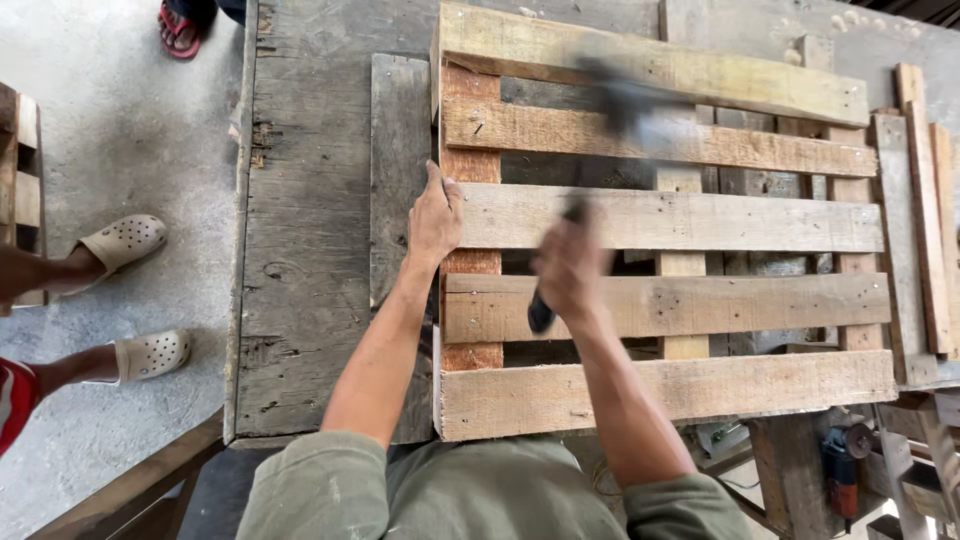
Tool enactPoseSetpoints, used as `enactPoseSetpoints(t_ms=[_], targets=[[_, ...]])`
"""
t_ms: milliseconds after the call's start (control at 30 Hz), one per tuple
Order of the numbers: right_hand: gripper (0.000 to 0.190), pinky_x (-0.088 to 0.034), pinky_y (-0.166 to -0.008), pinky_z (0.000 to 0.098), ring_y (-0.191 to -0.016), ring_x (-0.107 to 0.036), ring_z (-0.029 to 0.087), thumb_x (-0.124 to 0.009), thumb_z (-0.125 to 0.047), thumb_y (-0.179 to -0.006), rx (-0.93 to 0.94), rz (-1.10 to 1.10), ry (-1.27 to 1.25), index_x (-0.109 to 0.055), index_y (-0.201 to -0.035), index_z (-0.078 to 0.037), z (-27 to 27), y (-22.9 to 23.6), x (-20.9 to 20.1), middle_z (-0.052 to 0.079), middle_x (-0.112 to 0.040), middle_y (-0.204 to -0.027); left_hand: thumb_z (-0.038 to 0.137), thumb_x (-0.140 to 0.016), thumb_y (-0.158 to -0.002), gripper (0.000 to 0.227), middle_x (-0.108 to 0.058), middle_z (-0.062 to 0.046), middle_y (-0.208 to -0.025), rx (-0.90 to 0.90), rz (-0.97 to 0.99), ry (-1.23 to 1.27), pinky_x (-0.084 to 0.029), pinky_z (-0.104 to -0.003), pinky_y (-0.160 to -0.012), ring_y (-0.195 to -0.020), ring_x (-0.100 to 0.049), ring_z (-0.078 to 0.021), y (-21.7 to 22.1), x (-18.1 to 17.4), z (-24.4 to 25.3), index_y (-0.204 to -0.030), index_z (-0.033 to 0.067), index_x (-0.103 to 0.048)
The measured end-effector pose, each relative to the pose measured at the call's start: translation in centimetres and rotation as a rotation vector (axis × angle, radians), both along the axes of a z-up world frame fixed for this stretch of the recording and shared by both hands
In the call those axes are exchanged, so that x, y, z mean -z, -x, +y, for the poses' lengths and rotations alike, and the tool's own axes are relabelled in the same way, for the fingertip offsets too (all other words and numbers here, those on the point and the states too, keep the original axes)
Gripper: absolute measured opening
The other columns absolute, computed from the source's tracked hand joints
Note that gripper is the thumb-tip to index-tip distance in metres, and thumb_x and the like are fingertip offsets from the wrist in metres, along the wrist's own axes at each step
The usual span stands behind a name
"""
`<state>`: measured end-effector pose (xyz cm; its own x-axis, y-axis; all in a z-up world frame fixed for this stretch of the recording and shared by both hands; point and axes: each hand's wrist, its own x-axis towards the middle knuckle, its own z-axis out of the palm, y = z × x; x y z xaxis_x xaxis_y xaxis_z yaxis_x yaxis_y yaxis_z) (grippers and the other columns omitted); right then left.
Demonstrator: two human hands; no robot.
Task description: The person uses a hammer to drive nails into a wooden pallet placed on a workbench. They repeatedly pick up nails from a nearby container and hammer them into the pallet slats.
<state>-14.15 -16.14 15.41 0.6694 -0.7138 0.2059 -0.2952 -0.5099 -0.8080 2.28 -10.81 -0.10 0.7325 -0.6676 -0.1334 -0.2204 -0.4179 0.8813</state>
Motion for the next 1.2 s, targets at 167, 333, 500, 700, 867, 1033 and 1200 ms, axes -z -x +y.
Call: enactPoseSetpoints(t_ms=[167,333,500,700,867,1033,1200], targets=[[0.028,-0.049,-0.045,0.0308,-0.052,-0.058,0.012,-0.044,-0.032,-0.109,0.11,0.23,-0.485,-0.055,-0.11,-0.006,-1.8,1.1,-0.8,0.003,-0.06,-0.068,0.039,-0.035,-0.105,0.066,-0.07,-0.032,-0.11,-0.025,-0.003,0.084,-0.052,-0.053,-0.092,-0.103,-0.069,-0.0478,0.2,-0.2,0.2,-0.155,-0.0046,-0.031],[0.034,-0.051,-0.049,0.0284,-0.056,-0.06,0.012,-0.047,-0.041,-0.114,-0.155,-0.594,-0.09,-0.052,-0.119,-0.008,-2.1,6.0,-2.2,0.003,-0.063,-0.074,0.038,-0.032,-0.108,0.064,-0.069,-0.033,-0.112,-0.024,0.006,0.077,-0.052,-0.053,-0.095,-0.107,-0.067,-0.049,-0.3,0.4,-0.6,-0.156,-0.0051,-0.03],[0.035,-0.046,-0.048,0.0278,-0.054,-0.058,0.013,-0.048,-0.043,-0.11,0.054,0.344,0.023,-0.053,-0.112,-0.008,-1.0,-0.1,2.1,0.004,-0.06,-0.067,0.036,-0.034,-0.107,0.063,-0.068,-0.035,-0.112,-0.034,-0.031,0.058,-0.049,-0.057,-0.096,-0.11,-0.063,-0.0524,0.6,1.7,-0.3,-0.154,-0.0055,-0.036],[0.032,-0.048,-0.04,0.0281,-0.052,-0.054,0.011,-0.046,-0.042,-0.104,0.067,0.064,-0.416,-0.055,-0.111,-0.012,-1.6,3.1,-1.0,0.0,-0.059,-0.068,0.037,-0.036,-0.106,0.063,-0.067,-0.035,-0.114,-0.064,-0.045,0.093,-0.049,-0.056,-0.097,-0.112,-0.063,-0.0511,0.6,1.2,0.1,-0.154,-0.0037,-0.034],[0.034,-0.049,-0.044,0.0299,-0.054,-0.058,0.013,-0.047,-0.044,-0.111,-0.082,-0.469,0.023,-0.057,-0.104,-0.012,-2.1,3.1,0.0,0.002,-0.06,-0.071,0.037,-0.033,-0.106,0.062,-0.069,-0.032,-0.114,-0.08,0.04,0.039,-0.048,-0.057,-0.096,-0.11,-0.064,-0.0509,0.8,1.1,-0.1,-0.155,-0.0024,-0.033],[0.032,-0.046,-0.047,0.029,-0.053,-0.057,0.013,-0.049,-0.039,-0.109,0.043,0.497,0.02,-0.058,-0.104,-0.009,-2.0,-0.9,3.1,0.003,-0.06,-0.068,0.038,-0.032,-0.114,0.048,-0.071,-0.03,-0.119,-0.049,0.014,0.022,-0.049,-0.059,-0.1,-0.116,-0.064,-0.0512,0.4,-0.8,-0.1,-0.134,0.0026,-0.059],[0.025,-0.049,-0.043,0.0313,-0.051,-0.054,0.014,-0.04,-0.032,-0.11,-0.006,0.187,-0.272,-0.053,-0.113,-0.01,-3.0,2.7,1.3,0.007,-0.06,-0.07,0.04,-0.035,-0.105,0.061,-0.068,-0.031,-0.117,-0.11,0.023,0.019,-0.047,-0.059,-0.098,-0.11,-0.062,-0.0531,0.2,-0.6,-0.4,-0.155,0.006,-0.038]])
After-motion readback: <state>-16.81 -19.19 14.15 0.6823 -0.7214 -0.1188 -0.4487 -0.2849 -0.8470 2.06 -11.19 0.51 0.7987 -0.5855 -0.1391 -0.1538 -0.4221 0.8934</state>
